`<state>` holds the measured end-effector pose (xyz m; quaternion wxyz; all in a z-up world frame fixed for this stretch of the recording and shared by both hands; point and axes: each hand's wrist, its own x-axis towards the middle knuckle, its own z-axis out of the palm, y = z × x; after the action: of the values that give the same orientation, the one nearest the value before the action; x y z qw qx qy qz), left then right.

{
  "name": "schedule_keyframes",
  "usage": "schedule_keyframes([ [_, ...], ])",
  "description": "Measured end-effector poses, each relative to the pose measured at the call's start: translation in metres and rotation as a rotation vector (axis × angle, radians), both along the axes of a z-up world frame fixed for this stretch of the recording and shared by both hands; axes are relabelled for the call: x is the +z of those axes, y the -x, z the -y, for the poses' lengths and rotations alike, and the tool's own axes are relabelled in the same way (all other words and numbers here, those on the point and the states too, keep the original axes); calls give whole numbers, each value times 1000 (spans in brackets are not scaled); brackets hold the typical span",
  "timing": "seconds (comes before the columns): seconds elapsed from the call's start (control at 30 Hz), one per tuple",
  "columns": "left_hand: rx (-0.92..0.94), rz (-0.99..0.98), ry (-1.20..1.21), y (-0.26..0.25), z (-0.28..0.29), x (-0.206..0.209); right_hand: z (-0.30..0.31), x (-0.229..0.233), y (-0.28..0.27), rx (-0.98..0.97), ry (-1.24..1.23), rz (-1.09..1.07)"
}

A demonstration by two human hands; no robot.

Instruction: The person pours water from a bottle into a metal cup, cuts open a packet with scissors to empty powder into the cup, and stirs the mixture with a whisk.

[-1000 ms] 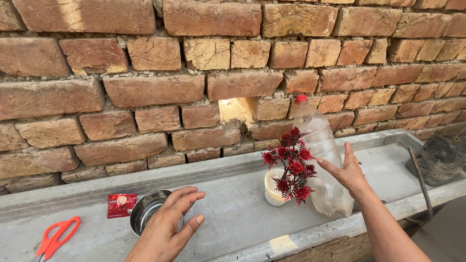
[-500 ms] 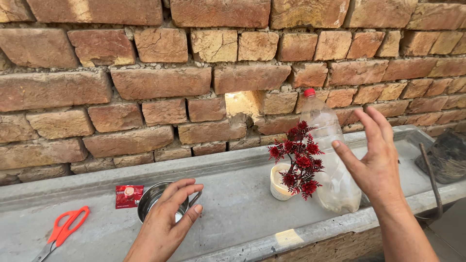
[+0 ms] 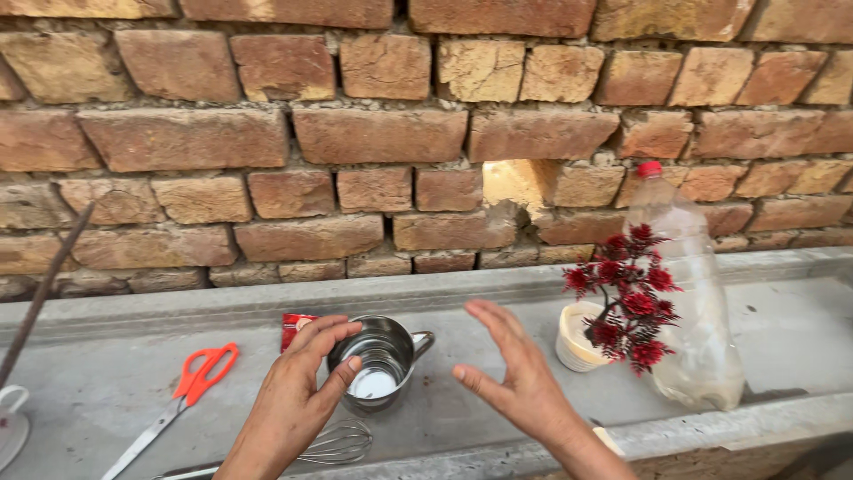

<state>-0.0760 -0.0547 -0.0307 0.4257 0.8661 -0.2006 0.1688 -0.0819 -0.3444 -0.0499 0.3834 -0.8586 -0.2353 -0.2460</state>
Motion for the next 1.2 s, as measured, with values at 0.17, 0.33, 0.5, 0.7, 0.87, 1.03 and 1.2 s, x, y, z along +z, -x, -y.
schedule_keyframes([
  [0.17,43,-180,-14,-19,-40,-24,-48,-32,-18,5,-13,-352],
  [0.33,-20,-207,-80,-40,-67,-53,-71,-53,-29,-23,-15,-424],
  [0.5,-73,-244,-67,-55,-99,-50,-75,-65,-36,-79,11,-367],
  [0.7,-52,-267,-202,-87,-132,-30,-87,-41,-29,-105,35,-310],
  [0.87,-121,-220,-273,-105,-150,-34,-112,-3,-10,-177,42,-68],
  [1.03,-177,-197,-350,-114,-176,-41,-156,6,-5,-168,42,33],
  [1.2,35,-252,-559,-126,-220,-50,-195,-15,-12,-3,144,-3],
])
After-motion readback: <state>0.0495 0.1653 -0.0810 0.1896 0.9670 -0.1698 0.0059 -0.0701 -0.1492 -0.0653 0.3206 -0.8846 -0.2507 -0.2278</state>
